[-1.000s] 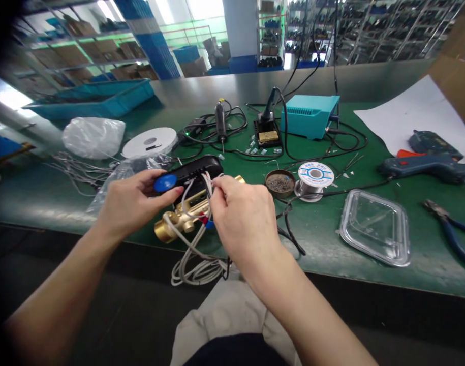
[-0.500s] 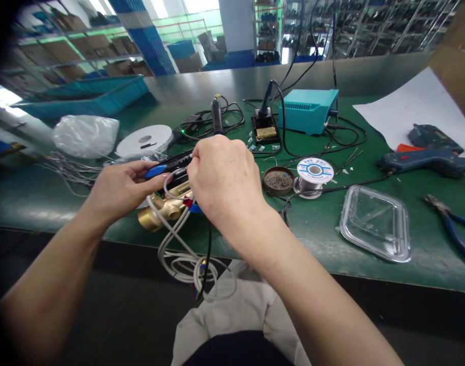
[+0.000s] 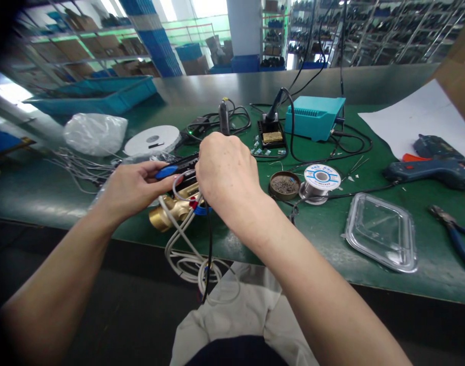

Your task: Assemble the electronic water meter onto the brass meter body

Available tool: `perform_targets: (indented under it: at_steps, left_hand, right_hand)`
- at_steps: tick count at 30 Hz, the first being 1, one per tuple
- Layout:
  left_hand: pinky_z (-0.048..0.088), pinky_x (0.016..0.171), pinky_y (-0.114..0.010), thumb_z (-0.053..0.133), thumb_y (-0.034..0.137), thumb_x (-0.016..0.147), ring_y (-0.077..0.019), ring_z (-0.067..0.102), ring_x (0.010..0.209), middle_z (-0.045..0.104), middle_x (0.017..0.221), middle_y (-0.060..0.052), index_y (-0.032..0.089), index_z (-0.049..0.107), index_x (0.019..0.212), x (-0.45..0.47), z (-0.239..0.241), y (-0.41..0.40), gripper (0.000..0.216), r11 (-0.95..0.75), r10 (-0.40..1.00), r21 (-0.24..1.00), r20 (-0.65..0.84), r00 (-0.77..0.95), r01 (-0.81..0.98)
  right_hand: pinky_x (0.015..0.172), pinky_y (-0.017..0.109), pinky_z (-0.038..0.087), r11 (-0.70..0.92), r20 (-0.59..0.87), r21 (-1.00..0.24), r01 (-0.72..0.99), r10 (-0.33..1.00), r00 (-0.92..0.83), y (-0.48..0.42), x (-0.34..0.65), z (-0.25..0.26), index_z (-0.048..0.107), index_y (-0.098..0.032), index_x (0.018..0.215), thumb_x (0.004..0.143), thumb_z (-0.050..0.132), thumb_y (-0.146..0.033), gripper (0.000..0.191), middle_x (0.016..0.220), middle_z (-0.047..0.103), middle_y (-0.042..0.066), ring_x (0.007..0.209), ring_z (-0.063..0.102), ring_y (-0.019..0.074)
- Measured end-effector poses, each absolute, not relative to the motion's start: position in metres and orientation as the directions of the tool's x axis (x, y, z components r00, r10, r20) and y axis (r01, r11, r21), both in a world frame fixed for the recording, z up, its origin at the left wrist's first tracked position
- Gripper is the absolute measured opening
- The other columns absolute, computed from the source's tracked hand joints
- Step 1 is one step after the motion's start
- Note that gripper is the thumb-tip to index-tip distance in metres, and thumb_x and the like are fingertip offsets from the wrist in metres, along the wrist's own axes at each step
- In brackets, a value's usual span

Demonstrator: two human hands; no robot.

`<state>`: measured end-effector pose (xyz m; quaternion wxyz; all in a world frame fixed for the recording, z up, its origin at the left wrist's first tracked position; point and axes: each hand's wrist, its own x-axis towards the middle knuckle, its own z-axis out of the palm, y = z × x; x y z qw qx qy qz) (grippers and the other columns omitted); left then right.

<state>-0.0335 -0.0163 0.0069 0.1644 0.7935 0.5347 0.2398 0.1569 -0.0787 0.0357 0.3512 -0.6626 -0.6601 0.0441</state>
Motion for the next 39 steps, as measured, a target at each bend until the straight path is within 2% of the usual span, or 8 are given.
perform_targets:
  at_steps: [16,25,29,34,39]
  left_hand:
    - [0.043,0.055,-0.024,0.065,0.055,0.070,-0.0176,0.064,0.065,0.070,0.075,-0.002,0.016,0.069,0.091,-0.037,0.003,-0.014,0.044,-0.413,0.911,0.504,0.225,0.347,0.758]
    - [0.046,0.058,-0.026,0.065,0.056,0.071,-0.0192,0.065,0.069,0.071,0.079,-0.003,0.016,0.068,0.095,-0.039,0.001,-0.012,0.047,-0.412,0.911,0.504,0.217,0.350,0.759]
    - [0.046,0.058,-0.026,0.065,0.056,0.071,-0.0190,0.065,0.068,0.071,0.081,-0.004,0.017,0.068,0.095,-0.038,0.001,-0.017,0.046,-0.431,0.903,0.490,0.245,0.354,0.758]
    - [0.046,0.060,-0.027,0.064,0.054,0.073,-0.0198,0.065,0.067,0.070,0.080,-0.004,0.017,0.066,0.099,-0.034,-0.004,-0.032,0.045,-0.485,0.865,0.391,0.344,0.364,0.782]
    - [0.050,0.071,-0.029,0.063,0.047,0.078,-0.0225,0.067,0.080,0.070,0.095,-0.008,0.015,0.060,0.106,-0.033,-0.016,-0.047,0.043,-0.621,0.742,0.262,0.501,0.446,0.739]
  right_hand:
    - [0.070,0.035,0.041,0.120,0.421,-0.489,0.864,0.900,0.113,-0.081,0.153,0.032,0.074,-0.018,0.085,0.079,0.049,-0.021,0.026,0.067,0.063,0.007,0.067,0.057,0.0179]
    - [0.068,0.034,0.039,0.073,0.376,-0.433,0.898,0.921,0.106,-0.085,0.150,0.029,0.072,-0.020,0.090,0.084,0.045,-0.022,0.028,0.078,0.069,0.009,0.073,0.061,0.0215]
    - [0.065,0.032,0.038,0.059,0.365,-0.415,0.908,0.925,0.107,-0.089,0.147,0.025,0.068,-0.019,0.089,0.084,0.045,-0.021,0.024,0.078,0.070,0.008,0.073,0.062,0.0224]
    - [0.057,0.030,0.033,-0.006,0.320,-0.426,0.905,0.935,0.157,-0.103,0.143,0.019,0.062,-0.017,0.085,0.084,0.049,-0.020,0.013,0.073,0.069,0.008,0.069,0.063,0.0233]
    - [0.053,0.028,0.031,-0.044,0.318,-0.538,0.842,0.914,0.251,-0.120,0.134,0.001,0.059,-0.018,0.086,0.087,0.051,-0.023,0.010,0.065,0.067,0.004,0.061,0.064,0.0207]
